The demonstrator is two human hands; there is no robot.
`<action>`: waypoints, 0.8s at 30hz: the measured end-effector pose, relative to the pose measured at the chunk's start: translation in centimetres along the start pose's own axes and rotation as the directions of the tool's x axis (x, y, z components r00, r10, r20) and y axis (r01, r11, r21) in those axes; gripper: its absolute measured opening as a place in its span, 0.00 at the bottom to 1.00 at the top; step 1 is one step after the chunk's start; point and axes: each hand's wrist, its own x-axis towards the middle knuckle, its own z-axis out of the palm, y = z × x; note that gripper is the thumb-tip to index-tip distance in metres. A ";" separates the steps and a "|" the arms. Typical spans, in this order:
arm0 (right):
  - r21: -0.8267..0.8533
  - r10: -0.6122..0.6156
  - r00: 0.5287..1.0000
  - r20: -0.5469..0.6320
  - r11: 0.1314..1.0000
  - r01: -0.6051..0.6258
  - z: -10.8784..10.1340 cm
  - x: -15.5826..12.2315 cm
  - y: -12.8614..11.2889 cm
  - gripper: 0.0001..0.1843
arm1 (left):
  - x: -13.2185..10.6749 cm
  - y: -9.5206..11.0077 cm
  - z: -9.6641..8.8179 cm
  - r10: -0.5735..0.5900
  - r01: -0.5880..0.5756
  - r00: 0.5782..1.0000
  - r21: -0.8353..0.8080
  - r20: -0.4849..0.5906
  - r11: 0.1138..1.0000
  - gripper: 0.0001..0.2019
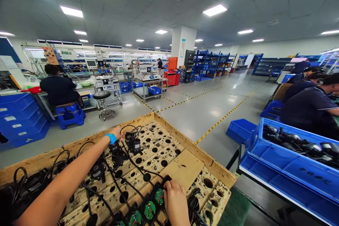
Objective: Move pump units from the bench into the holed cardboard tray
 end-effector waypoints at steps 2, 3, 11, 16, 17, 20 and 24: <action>-0.001 0.012 1.000 0.007 1.000 -0.012 -0.1 0.0 -0.2 0.12 | -0.6 -0.7 1.1 0.049 -0.039 0.998 0.201 -0.047 0.979 0.16; -0.003 0.013 1.000 0.011 1.000 -0.013 -0.1 0.0 -0.2 0.12 | -1.0 -0.9 1.8 0.088 -0.063 0.994 0.291 -0.072 0.955 0.19; -0.025 0.014 0.999 0.033 1.000 -0.013 -0.3 -0.1 -0.2 0.12 | -2.9 1.3 4.5 0.446 -0.388 0.892 0.639 0.077 0.665 0.40; -0.048 0.007 0.999 -0.032 0.999 -0.008 0.2 -0.3 -0.3 0.10 | -4.1 3.4 4.6 0.596 -0.825 0.525 0.536 0.607 0.180 0.45; -0.050 0.003 0.999 -0.049 0.999 -0.006 0.4 -0.4 -0.2 0.09 | -4.1 3.4 5.0 0.606 -0.862 0.453 0.496 0.654 0.108 0.44; -0.042 -0.010 0.997 -0.072 0.999 0.007 0.8 -0.5 0.0 0.08 | -3.0 3.1 6.7 0.536 -0.868 0.398 0.495 0.745 -0.044 0.41; -0.015 -0.008 0.998 -0.064 1.000 0.007 0.8 -0.4 0.0 0.08 | -1.2 1.8 8.4 0.393 -0.772 0.544 0.625 0.742 -0.112 0.32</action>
